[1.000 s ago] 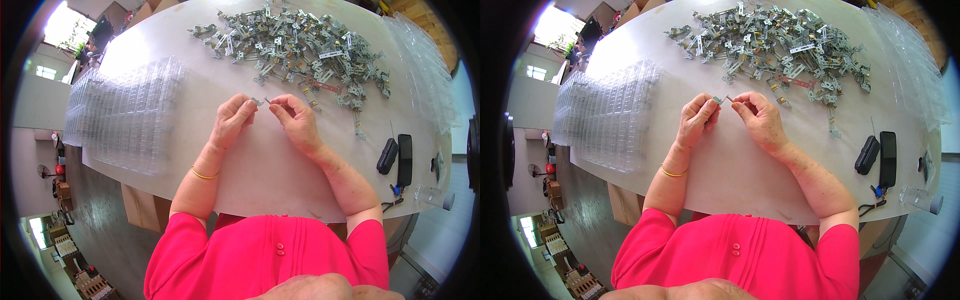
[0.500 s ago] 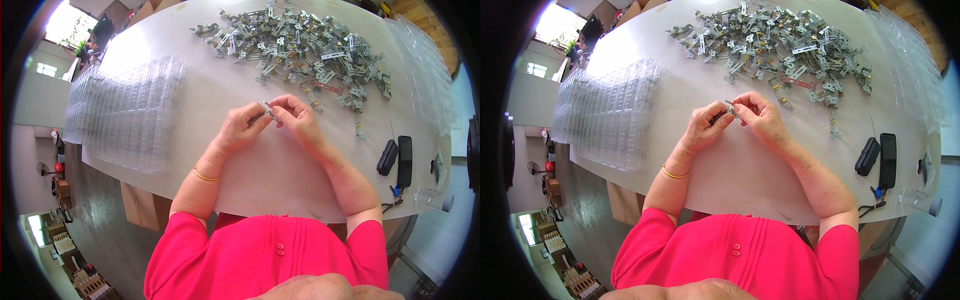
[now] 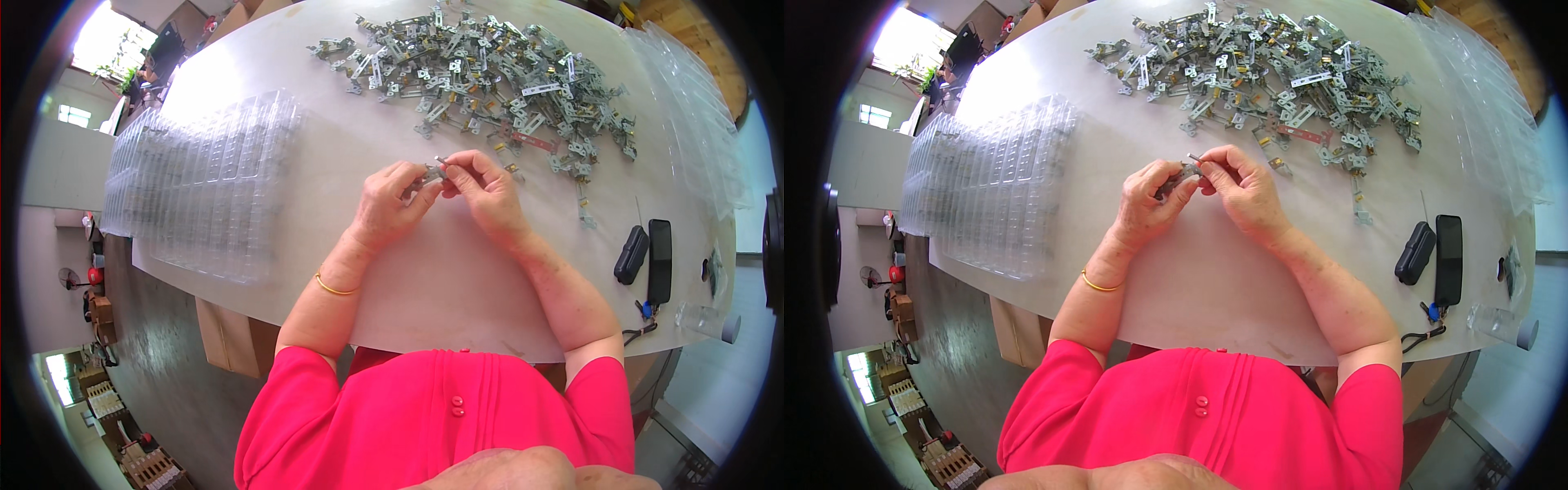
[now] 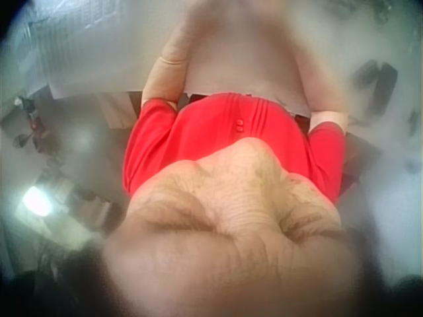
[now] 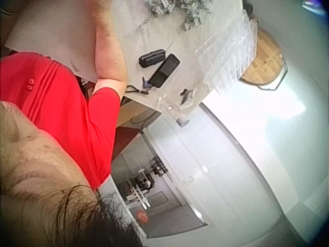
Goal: The person picks up a metal bracket and a pin, inserts the pin into the bracket, and places the assembly into a plastic tray, repeating the process several times.
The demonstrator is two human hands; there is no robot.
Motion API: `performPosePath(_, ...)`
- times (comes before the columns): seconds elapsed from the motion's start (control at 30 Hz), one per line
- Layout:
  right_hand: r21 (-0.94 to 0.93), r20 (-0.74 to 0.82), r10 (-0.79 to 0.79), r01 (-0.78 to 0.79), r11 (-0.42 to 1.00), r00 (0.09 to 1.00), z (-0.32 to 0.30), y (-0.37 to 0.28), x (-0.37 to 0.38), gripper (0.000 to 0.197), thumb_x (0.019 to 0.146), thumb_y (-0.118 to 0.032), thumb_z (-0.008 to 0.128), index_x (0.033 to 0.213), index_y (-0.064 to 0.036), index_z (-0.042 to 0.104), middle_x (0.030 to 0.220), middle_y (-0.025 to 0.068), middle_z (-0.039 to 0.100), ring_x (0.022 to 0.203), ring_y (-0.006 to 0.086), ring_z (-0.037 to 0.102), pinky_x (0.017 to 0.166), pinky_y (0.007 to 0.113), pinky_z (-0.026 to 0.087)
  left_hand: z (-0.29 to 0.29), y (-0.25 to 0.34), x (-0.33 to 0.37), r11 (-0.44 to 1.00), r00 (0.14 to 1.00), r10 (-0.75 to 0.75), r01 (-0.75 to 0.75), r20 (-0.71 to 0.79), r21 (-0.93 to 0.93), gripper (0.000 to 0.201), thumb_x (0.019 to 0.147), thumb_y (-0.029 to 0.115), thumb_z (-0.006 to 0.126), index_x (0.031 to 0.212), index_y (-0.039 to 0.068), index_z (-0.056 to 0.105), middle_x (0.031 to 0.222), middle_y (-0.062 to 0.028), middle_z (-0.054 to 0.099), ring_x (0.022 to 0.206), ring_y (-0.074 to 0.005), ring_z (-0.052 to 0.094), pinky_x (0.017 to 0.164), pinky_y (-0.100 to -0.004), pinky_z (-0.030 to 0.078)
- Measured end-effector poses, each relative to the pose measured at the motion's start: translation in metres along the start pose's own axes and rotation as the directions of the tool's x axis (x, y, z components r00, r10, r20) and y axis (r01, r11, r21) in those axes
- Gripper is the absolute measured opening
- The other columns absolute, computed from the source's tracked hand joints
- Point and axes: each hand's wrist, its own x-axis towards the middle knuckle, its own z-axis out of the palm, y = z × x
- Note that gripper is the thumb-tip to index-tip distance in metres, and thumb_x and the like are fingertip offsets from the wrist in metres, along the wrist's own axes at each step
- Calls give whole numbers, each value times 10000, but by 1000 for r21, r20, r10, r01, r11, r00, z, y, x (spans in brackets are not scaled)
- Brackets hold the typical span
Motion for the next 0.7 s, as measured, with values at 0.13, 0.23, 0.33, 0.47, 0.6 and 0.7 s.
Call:
performPosePath(0.13, 30, -64, -58, 60, 998, 996, -1, -3, 3, 105, 999, -107, 608, 1067, -36, 647, 906, 27, 675, 804, 106, 655, 751, 255, 551, -7, -5, 1, 995, 999, -48, 46, -20, -86, 161, 885, 159, 664, 926, 3, 669, 731, -118, 590, 638, -254, 584, 611, -358, 472)
performPosePath(0.23, 54, -90, -86, 91, 994, 992, -4, -4, 6, 106, 994, -97, 614, 1074, -33, 645, 916, 28, 675, 804, 105, 654, 753, 255, 551, -9, -14, -1, 991, 998, -63, 66, 29, -114, 221, 925, 187, 585, 945, -17, 667, 781, -73, 632, 654, -153, 546, 629, -298, 443)
performPosePath(0.33, 74, -89, -107, 113, 991, 990, -6, -2, 7, 109, 990, -94, 621, 1074, -30, 645, 921, 27, 675, 805, 108, 658, 749, 259, 550, -12, -9, -3, 935, 956, -238, 273, 173, -225, 215, 937, 172, 573, 944, -25, 660, 822, -62, 655, 681, -114, 549, 623, -288, 442)
performPosePath(0.47, -87, -175, -274, 262, 961, 946, -6, 8, 11, 110, 979, -97, 641, 1072, -40, 655, 896, -1, 666, 760, 72, 615, 693, 225, 515, -8, -9, -4, 914, 939, -277, 323, 204, -247, 214, 970, 167, 563, 986, -28, 649, 843, -44, 662, 719, -83, 561, 644, -262, 462)
performPosePath(0.6, -175, -185, -230, 198, 964, 955, -3, 1, 6, 82, 971, -86, 650, 1041, -54, 677, 799, -47, 622, 684, 20, 518, 600, 190, 432, 2, -16, -8, 884, 938, -343, 338, 42, -323, 185, 973, 146, 625, 1047, -24, 634, 862, -38, 664, 746, -81, 585, 694, -236, 493)
performPosePath(0.7, -253, -142, -209, 169, 953, 968, 5, -4, -2, 66, 962, -78, 654, 1014, -51, 684, 741, -53, 591, 654, 13, 486, 565, 198, 400, 4, -13, -6, 907, 941, -338, 318, -24, -275, 188, 946, 130, 680, 1055, -15, 633, 876, -33, 666, 763, -83, 596, 711, -242, 507)
